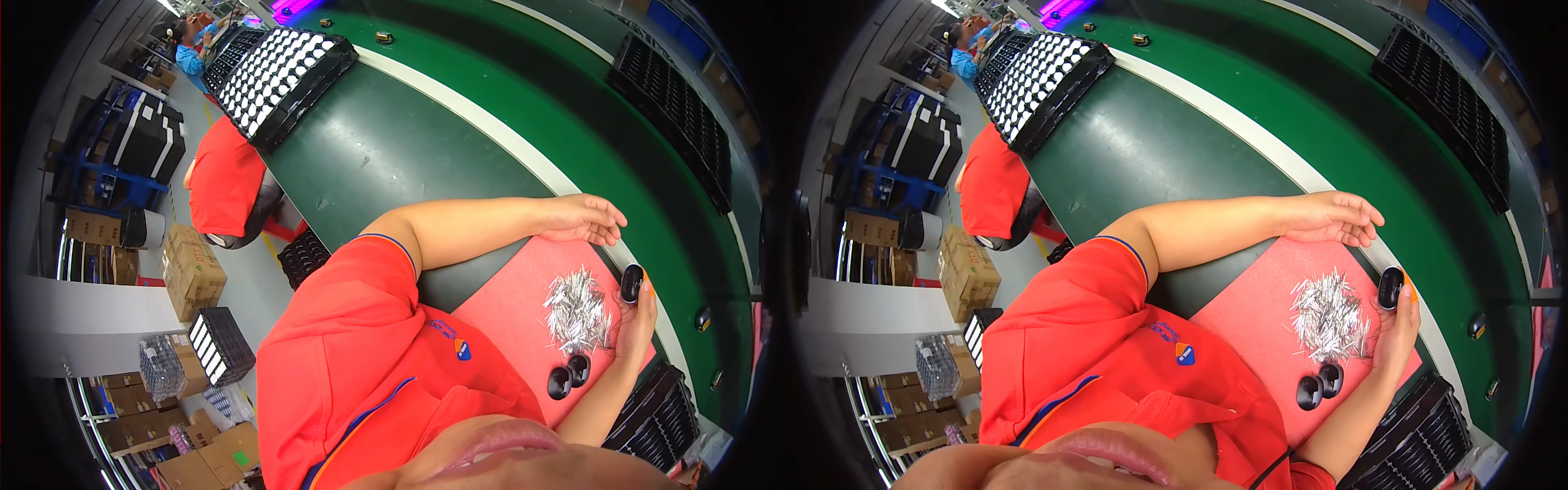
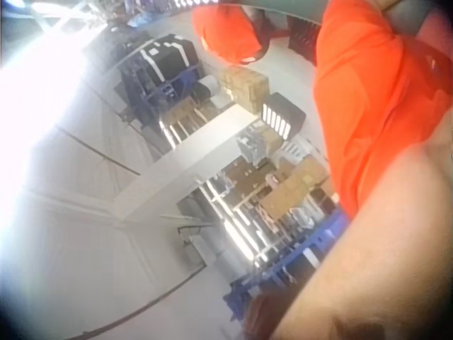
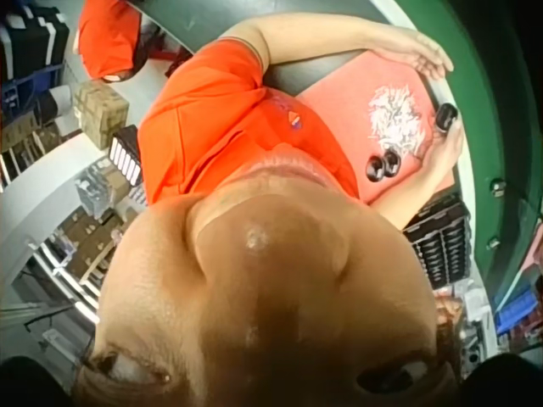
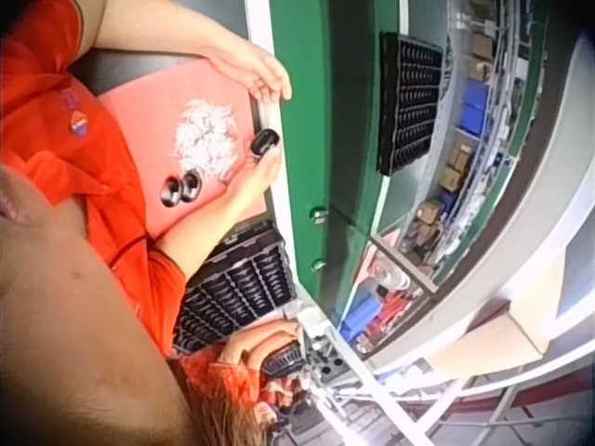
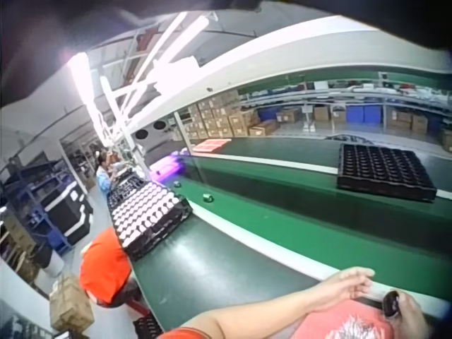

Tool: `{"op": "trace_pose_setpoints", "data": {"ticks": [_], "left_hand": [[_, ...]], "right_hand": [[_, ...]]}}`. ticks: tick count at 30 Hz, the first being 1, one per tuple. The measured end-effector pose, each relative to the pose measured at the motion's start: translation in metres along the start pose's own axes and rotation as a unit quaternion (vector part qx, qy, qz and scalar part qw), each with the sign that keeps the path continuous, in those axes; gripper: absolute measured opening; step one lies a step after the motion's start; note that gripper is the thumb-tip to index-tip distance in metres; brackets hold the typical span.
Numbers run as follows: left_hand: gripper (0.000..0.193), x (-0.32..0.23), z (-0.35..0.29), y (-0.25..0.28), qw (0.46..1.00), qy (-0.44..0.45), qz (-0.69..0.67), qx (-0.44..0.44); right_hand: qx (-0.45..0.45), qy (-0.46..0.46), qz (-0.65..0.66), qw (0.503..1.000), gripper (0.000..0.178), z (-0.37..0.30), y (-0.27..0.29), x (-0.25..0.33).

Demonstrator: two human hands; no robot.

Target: Assembling small electronic components by inserting internal modules and batteries into plastic casings on a production line.

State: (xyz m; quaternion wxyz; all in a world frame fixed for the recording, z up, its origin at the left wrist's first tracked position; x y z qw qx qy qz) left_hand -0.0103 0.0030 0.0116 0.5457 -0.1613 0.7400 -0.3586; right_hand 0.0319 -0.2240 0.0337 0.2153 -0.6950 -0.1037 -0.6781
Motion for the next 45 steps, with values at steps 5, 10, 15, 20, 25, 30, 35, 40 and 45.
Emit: {"op": "trace_pose_setpoints", "data": {"ticks": [5,10,15,20,25,30,35,40,45], "left_hand": [[0.022,0.000,0.000,0.001,1.000,-0.001,0.003,0.000],[0.023,0.000,0.000,-0.001,1.000,-0.006,0.008,0.001],[0.024,0.000,0.000,-0.001,1.000,0.000,0.018,-0.004],[0.025,0.001,-0.001,0.000,1.000,0.002,0.020,-0.005],[0.025,0.001,-0.001,-0.001,1.000,0.001,0.017,-0.008],[0.026,-0.006,-0.002,0.000,0.999,-0.011,0.021,-0.023],[0.030,-0.081,-0.025,0.048,0.971,-0.169,0.107,-0.134],[0.040,-0.208,-0.112,0.155,0.265,-0.314,0.782,-0.470],[0.043,-0.272,-0.214,0.282,0.061,-0.079,0.782,-0.616]], "right_hand": [[-0.013,-0.005,-0.008,1.000,0.041,-0.002,-0.004,0.003],[-0.018,-0.001,-0.008,1.000,0.041,-0.002,-0.002,0.003],[-0.014,-0.008,-0.013,1.000,0.041,-0.003,-0.004,0.003],[-0.010,-0.007,-0.011,1.000,0.041,-0.003,-0.002,0.001],[-0.005,-0.006,-0.011,1.000,0.041,-0.003,-0.003,0.002],[-0.003,0.001,-0.016,1.000,0.040,0.000,0.000,0.001],[-0.008,0.004,-0.006,1.000,0.040,-0.005,-0.001,0.003],[0.006,0.000,-0.013,1.000,0.038,-0.003,-0.002,0.002],[-0.018,-0.008,-0.016,1.000,0.040,-0.007,0.002,0.000]]}}
Point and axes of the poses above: each hand's wrist, its own z-axis towards the middle knuckle, its own y-axis out of the back of the hand, x = y × z, the point moved 3 cm from there along z, towards the middle knuckle, and after that the axes turned 12 degrees about y, right-handed, at the moved point
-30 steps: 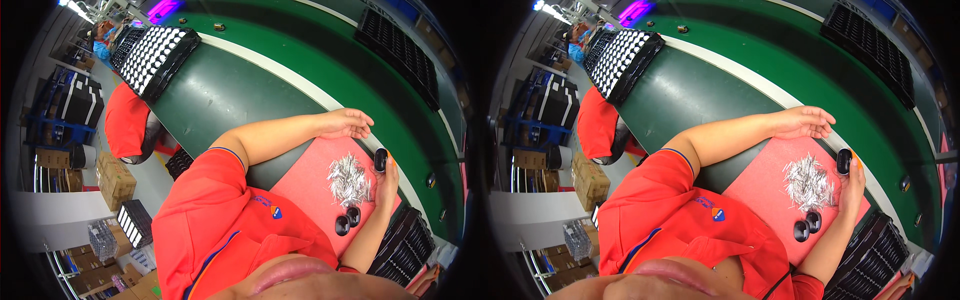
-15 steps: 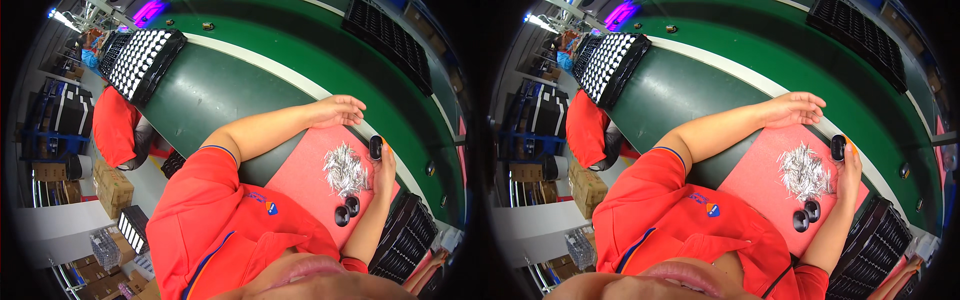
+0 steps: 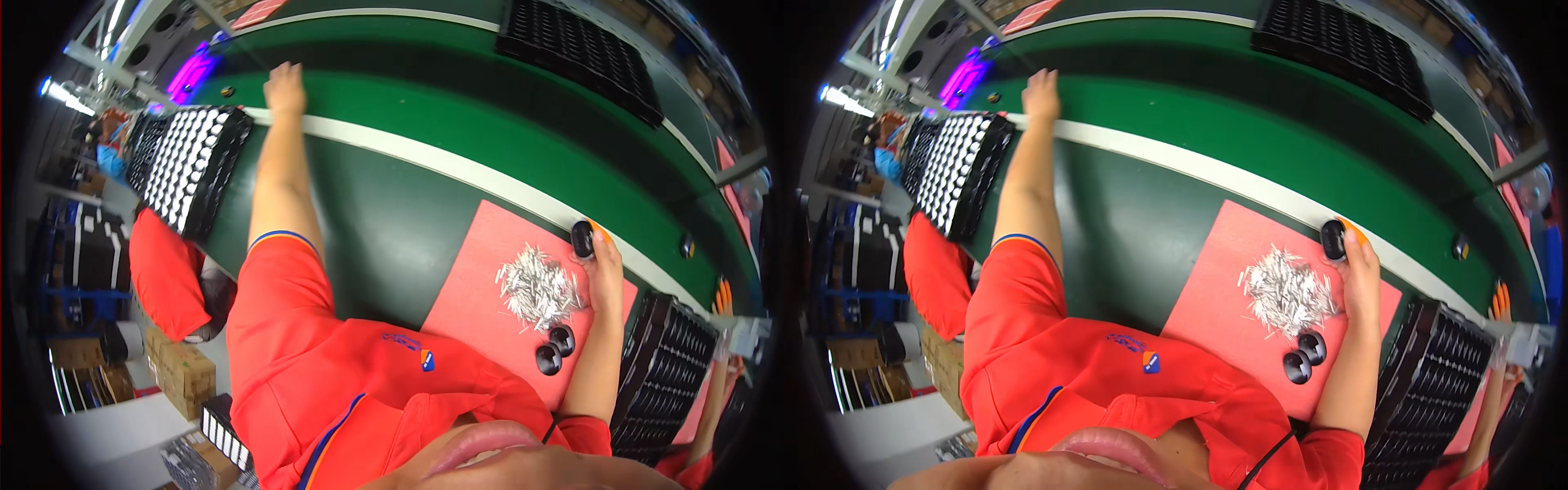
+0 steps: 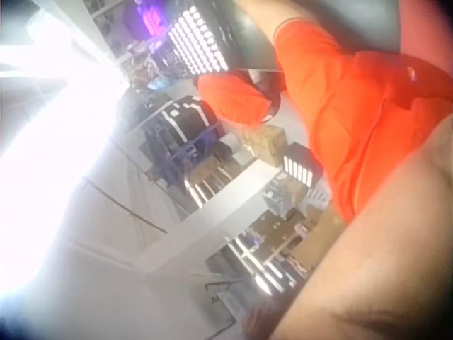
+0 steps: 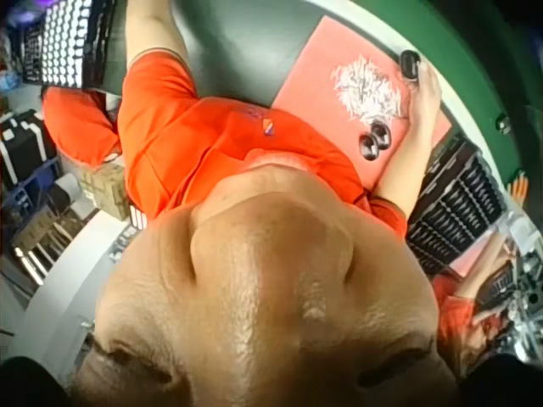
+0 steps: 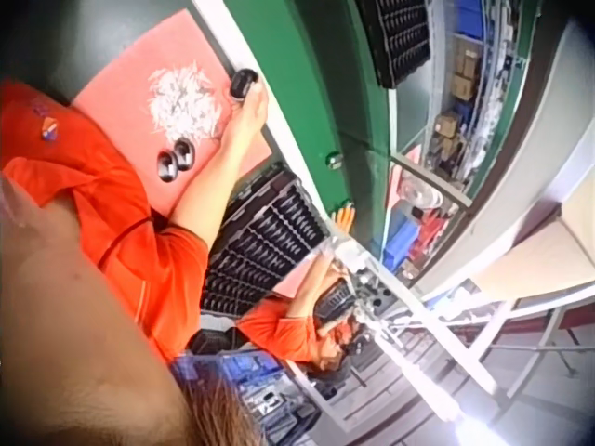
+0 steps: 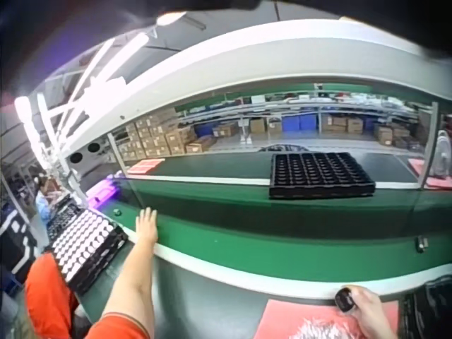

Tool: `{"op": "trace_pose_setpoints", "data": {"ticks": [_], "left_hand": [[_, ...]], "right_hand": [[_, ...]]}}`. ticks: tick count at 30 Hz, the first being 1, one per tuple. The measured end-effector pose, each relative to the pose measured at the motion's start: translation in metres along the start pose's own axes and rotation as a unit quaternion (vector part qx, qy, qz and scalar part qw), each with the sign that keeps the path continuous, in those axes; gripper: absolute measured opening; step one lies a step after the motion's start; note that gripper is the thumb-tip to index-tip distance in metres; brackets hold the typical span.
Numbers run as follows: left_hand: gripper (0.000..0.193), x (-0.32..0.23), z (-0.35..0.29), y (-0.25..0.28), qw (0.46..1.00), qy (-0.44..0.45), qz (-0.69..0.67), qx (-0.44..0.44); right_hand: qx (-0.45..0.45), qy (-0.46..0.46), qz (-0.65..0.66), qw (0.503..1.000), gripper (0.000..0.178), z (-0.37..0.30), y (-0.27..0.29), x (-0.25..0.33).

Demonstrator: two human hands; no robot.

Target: Assembling small electronic components by inserting internal modules and batteries into plastic casings on a production line.

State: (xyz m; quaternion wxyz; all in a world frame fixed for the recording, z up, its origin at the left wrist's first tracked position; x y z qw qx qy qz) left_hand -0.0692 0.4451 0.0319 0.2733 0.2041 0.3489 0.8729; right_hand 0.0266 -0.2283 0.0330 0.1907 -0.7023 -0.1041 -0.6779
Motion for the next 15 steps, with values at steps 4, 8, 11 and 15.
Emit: {"op": "trace_pose_setpoints", "data": {"ticks": [4,8,11,15], "left_hand": [[0.056,0.135,-0.011,-0.024,0.966,0.103,-0.142,0.189],[0.030,0.033,-0.003,-0.038,0.976,0.056,-0.044,0.206],[0.036,0.027,-0.003,-0.021,0.976,0.061,-0.101,0.184],[0.038,-0.081,-0.026,0.027,0.805,0.103,-0.558,0.174]], "right_hand": [[0.036,0.002,0.023,0.999,0.044,0.009,-0.021,0.007],[-0.024,-0.005,-0.017,1.000,0.044,0.001,0.000,0.005],[-0.002,0.009,-0.021,1.000,0.044,0.005,-0.001,0.002],[-0.010,0.012,-0.058,0.998,0.045,0.003,-0.001,0.003]]}}
Point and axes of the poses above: each hand's wrist, its own z-axis towards the middle knuckle, its own y-axis out of the back of the hand, x = y × z, the point moved 3 cm from there along z, towards the middle knuckle, and after that the axes turned 12 degrees about y, right-handed, at the moved point
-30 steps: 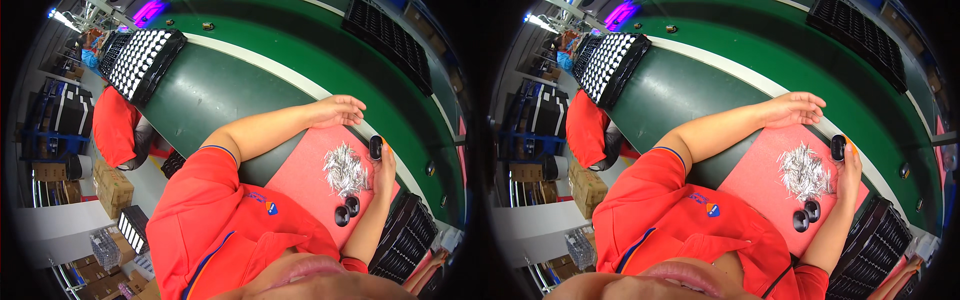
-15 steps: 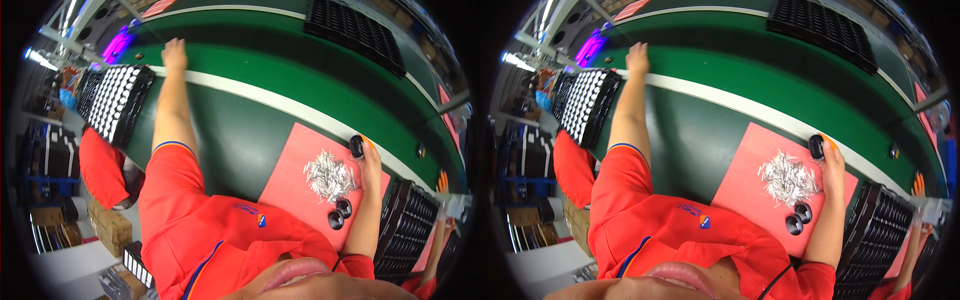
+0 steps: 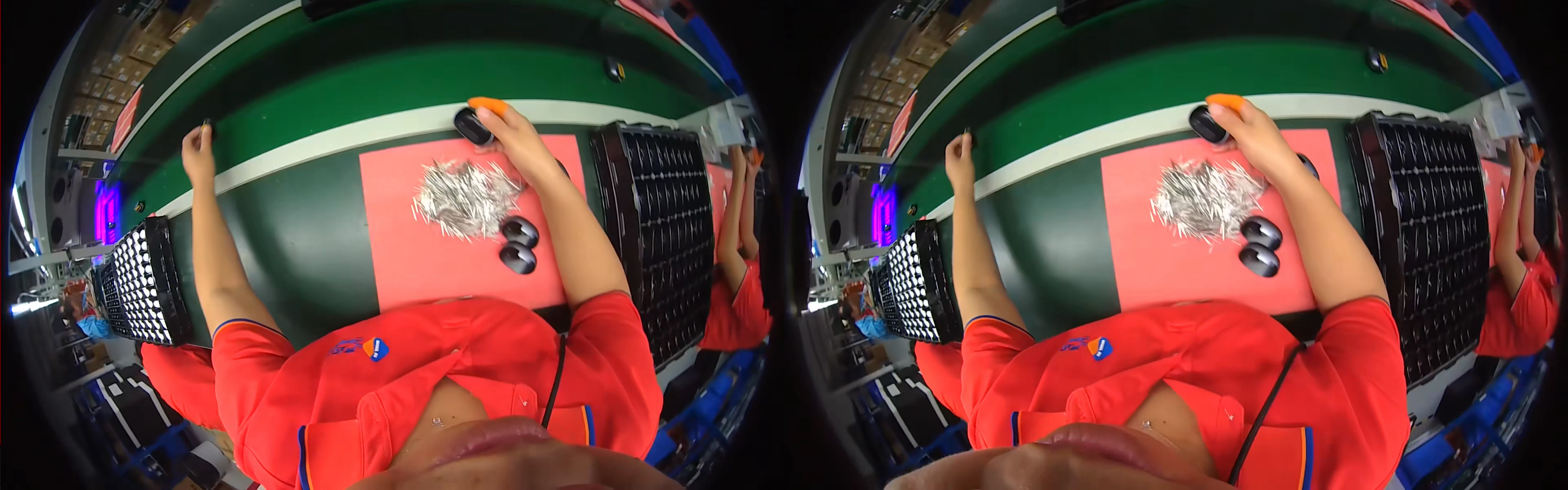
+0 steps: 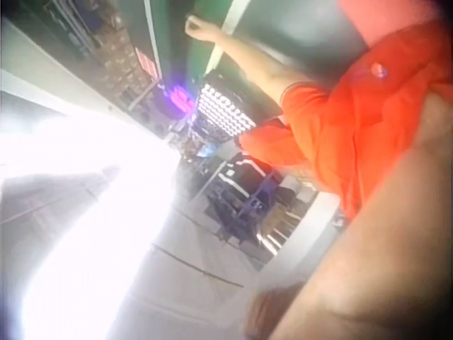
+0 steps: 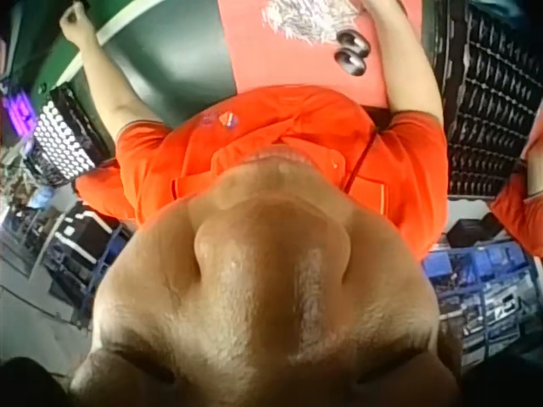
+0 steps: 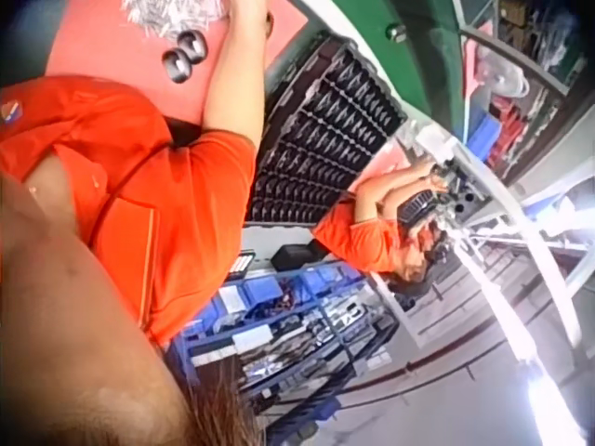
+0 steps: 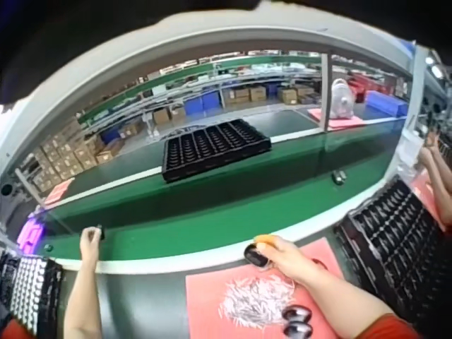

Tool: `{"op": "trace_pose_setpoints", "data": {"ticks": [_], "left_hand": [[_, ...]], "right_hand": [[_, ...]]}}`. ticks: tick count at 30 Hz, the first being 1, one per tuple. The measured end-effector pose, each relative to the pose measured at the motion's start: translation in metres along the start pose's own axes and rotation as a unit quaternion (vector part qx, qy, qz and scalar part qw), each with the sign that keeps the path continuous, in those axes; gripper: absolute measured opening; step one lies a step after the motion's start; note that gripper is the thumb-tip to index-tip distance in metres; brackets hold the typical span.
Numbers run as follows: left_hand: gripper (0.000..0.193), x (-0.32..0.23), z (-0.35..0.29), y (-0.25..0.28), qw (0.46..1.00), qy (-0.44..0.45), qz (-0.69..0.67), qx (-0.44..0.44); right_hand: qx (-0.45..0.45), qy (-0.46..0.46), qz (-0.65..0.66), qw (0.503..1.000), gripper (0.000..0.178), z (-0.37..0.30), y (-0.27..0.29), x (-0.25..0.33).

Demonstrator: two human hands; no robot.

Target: Assembling small electronic components by inserting internal modules and batteries into plastic casings on a production line.

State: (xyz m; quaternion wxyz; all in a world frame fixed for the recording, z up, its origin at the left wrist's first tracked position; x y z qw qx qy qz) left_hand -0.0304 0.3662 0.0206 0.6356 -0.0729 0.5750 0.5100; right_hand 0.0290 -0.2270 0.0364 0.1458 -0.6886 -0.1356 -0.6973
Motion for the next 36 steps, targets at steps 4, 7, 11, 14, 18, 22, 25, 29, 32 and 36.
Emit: {"op": "trace_pose_setpoints", "data": {"ticks": [4,7,11,14,18,22,25,29,32,36], "left_hand": [[0.037,-0.138,-0.117,-0.103,0.957,0.085,-0.263,0.089],[0.042,-0.206,-0.198,-0.152,0.916,0.128,-0.326,0.194],[0.046,-0.231,-0.253,-0.199,0.820,0.205,-0.425,0.325],[0.048,-0.235,-0.270,-0.203,0.804,0.210,-0.434,0.347],[0.047,-0.240,-0.273,-0.204,0.740,0.233,-0.483,0.406],[0.042,-0.239,-0.277,-0.210,0.720,0.245,-0.476,0.441],[0.040,-0.240,-0.278,-0.209,0.714,0.243,-0.482,0.445],[0.039,-0.236,-0.277,-0.211,0.721,0.255,-0.474,0.437],[0.037,-0.238,-0.278,-0.212,0.723,0.251,-0.469,0.441],[0.036,-0.239,-0.278,-0.212,0.729,0.243,-0.459,0.445]], "right_hand": [[0.021,0.009,-0.006,1.000,0.045,0.003,0.007,-0.004],[0.017,0.021,-0.023,0.999,0.044,-0.001,0.001,-0.003],[0.007,0.032,-0.008,0.999,0.041,-0.001,-0.005,-0.002],[0.003,0.067,-0.033,0.997,0.041,-0.004,-0.005,0.003],[-0.055,0.121,-0.052,0.990,0.041,-0.005,-0.007,0.008],[-0.078,0.200,-0.012,0.977,0.039,-0.007,-0.008,0.013],[-0.063,0.226,-0.012,0.972,0.039,-0.011,-0.015,0.019],[-0.049,0.238,-0.062,0.968,0.041,-0.013,-0.024,0.017],[-0.051,0.236,-0.081,0.967,0.041,-0.009,-0.021,0.012],[-0.052,0.228,-0.114,0.966,0.042,-0.008,-0.019,0.011]]}}
Point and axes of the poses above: each hand's wrist, its own z-axis towards the middle knuckle, its own y-axis out of the back of the hand, x = y × z, the point moved 3 cm from there along z, towards the middle knuckle, and after that the axes turned 12 degrees about y, right-handed, at the moved point
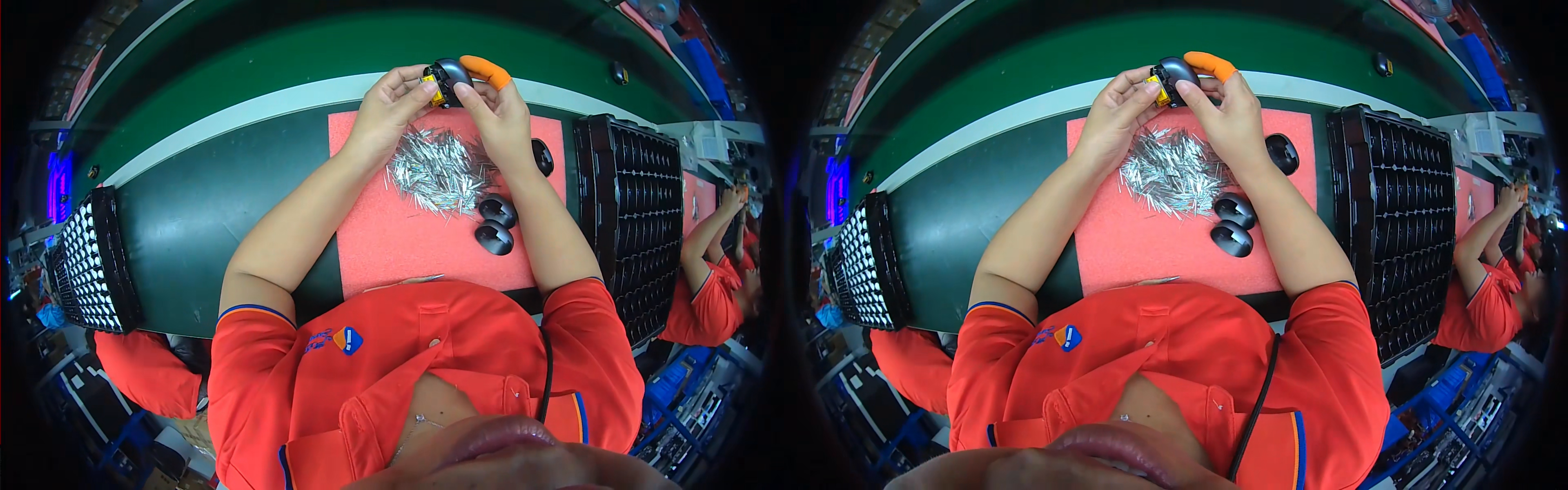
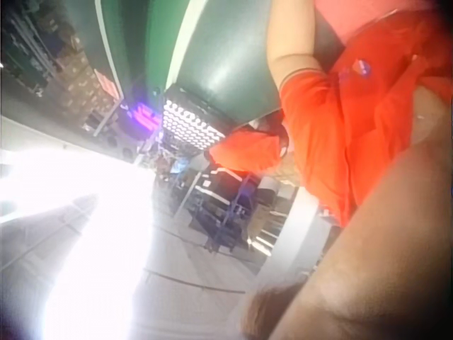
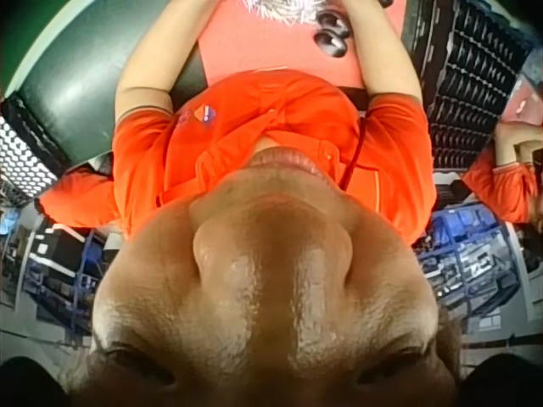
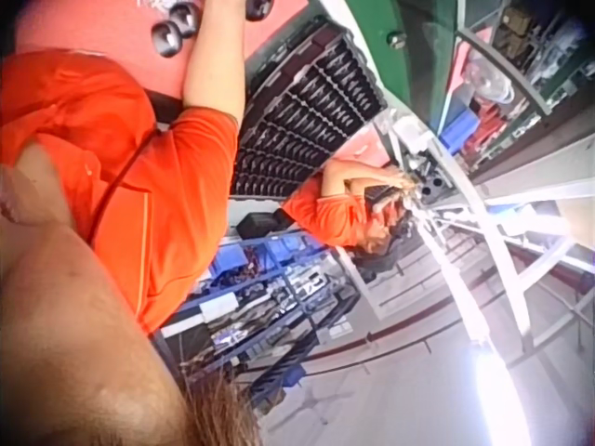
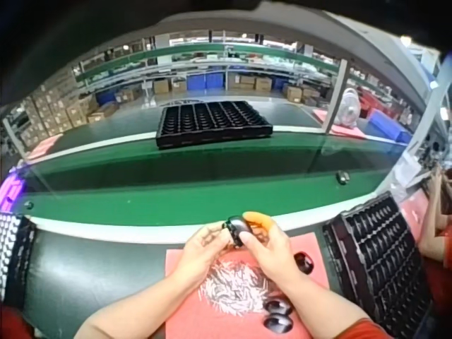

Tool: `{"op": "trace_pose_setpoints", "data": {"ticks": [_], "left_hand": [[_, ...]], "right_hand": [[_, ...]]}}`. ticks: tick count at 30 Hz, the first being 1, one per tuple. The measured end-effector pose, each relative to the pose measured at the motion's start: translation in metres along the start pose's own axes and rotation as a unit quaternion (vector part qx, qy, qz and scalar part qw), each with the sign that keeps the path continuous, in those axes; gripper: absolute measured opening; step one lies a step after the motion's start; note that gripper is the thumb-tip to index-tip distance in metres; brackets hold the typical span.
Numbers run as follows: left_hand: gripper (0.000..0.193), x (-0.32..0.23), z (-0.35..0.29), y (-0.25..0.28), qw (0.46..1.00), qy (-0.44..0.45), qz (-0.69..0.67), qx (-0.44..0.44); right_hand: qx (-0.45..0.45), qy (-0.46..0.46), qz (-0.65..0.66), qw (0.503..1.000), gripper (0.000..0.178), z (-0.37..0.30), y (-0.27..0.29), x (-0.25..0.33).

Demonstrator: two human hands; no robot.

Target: Assembling small electronic components by inserting internal modules and batteries into plastic casings on a production line.

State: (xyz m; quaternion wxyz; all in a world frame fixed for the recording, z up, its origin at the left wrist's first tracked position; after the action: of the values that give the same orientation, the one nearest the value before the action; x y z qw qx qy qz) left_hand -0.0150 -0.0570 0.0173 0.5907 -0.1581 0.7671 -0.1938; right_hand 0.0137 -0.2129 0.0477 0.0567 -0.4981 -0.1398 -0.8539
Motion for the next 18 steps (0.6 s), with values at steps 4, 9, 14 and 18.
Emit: {"op": "trace_pose_setpoints", "data": {"ticks": [4,9,14,18], "left_hand": [[0.036,0.004,0.002,0.004,1.000,0.003,0.006,-0.009],[0.033,0.002,0.002,0.003,1.000,-0.012,0.000,-0.013],[0.035,0.002,0.000,0.002,0.999,-0.041,-0.013,-0.010],[0.036,0.001,-0.001,0.001,0.998,-0.069,-0.003,-0.006]], "right_hand": [[0.006,0.018,-0.048,0.999,0.042,0.001,0.002,-0.002],[0.003,0.050,-0.095,0.994,0.041,0.002,0.006,-0.001],[0.009,0.100,-0.192,0.976,0.046,0.004,0.007,0.007],[0.011,0.089,-0.223,0.971,0.047,0.003,0.006,0.013]]}}
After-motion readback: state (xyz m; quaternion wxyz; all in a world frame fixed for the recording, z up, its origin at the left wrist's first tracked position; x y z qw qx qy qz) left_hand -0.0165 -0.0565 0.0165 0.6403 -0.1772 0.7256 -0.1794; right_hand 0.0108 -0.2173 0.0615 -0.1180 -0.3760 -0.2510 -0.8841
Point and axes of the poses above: each hand's wrist, its own z-axis towards the middle knuckle, its own y-axis out of the back of the hand, x = y × z, the point moved 3 cm from there along z, towards the middle knuckle, and after that the axes turned 12 degrees about y, right-handed, at the moved point
